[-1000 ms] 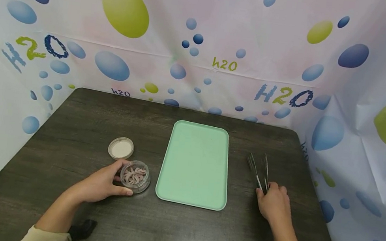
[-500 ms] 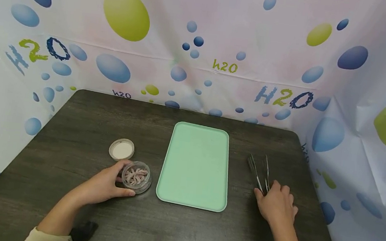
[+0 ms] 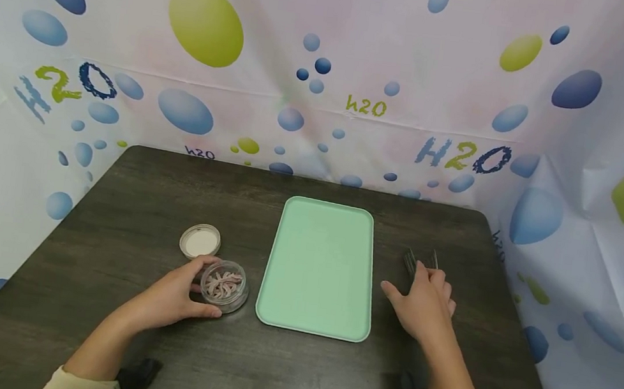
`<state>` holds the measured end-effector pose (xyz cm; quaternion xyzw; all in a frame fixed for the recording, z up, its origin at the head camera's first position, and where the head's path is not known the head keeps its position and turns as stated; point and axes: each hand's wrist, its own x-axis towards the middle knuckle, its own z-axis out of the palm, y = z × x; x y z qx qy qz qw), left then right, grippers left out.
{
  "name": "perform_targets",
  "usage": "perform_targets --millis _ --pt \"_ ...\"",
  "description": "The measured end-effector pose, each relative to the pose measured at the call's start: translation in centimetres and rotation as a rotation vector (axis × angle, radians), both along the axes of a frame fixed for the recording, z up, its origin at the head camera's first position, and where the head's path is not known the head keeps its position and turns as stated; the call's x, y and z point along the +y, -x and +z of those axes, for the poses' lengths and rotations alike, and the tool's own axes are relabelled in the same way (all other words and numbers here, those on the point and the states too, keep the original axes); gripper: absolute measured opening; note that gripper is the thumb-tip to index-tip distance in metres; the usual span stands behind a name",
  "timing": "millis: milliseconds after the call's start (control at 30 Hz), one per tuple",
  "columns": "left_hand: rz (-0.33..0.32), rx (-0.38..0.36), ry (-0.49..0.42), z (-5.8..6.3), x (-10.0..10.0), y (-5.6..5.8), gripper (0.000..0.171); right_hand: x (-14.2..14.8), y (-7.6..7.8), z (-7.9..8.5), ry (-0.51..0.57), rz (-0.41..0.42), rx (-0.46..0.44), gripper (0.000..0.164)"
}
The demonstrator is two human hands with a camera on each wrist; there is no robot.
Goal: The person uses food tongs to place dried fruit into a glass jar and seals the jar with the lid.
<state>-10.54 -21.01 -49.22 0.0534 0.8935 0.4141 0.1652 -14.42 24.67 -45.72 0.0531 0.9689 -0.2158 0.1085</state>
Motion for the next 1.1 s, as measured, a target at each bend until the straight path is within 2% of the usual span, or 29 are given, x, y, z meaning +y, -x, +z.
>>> perform_targets --millis 300,500,833,1100 --pt "-0.031 0.009 0.004 0.1 -0.2 0.0 0.104 -5.2 0.5 -0.3 0.219 0.178 0.020 0.095" --pt "-0.045 0.035 0.006 0.4 -0.4 0.1 0.097 -8.6 0.3 -0.5 0.338 0.225 0.005 0.091" --pt "-0.051 0.030 0.014 0.3 -0.4 0.2 0.092 -14.3 -0.3 -1.2 0.417 0.304 0.006 0.095" --pt "-0.064 0.015 -0.007 0.1 -0.6 0.0 0.088 -18.0 -1.2 -2.3 0.400 0.452 0.038 0.093"
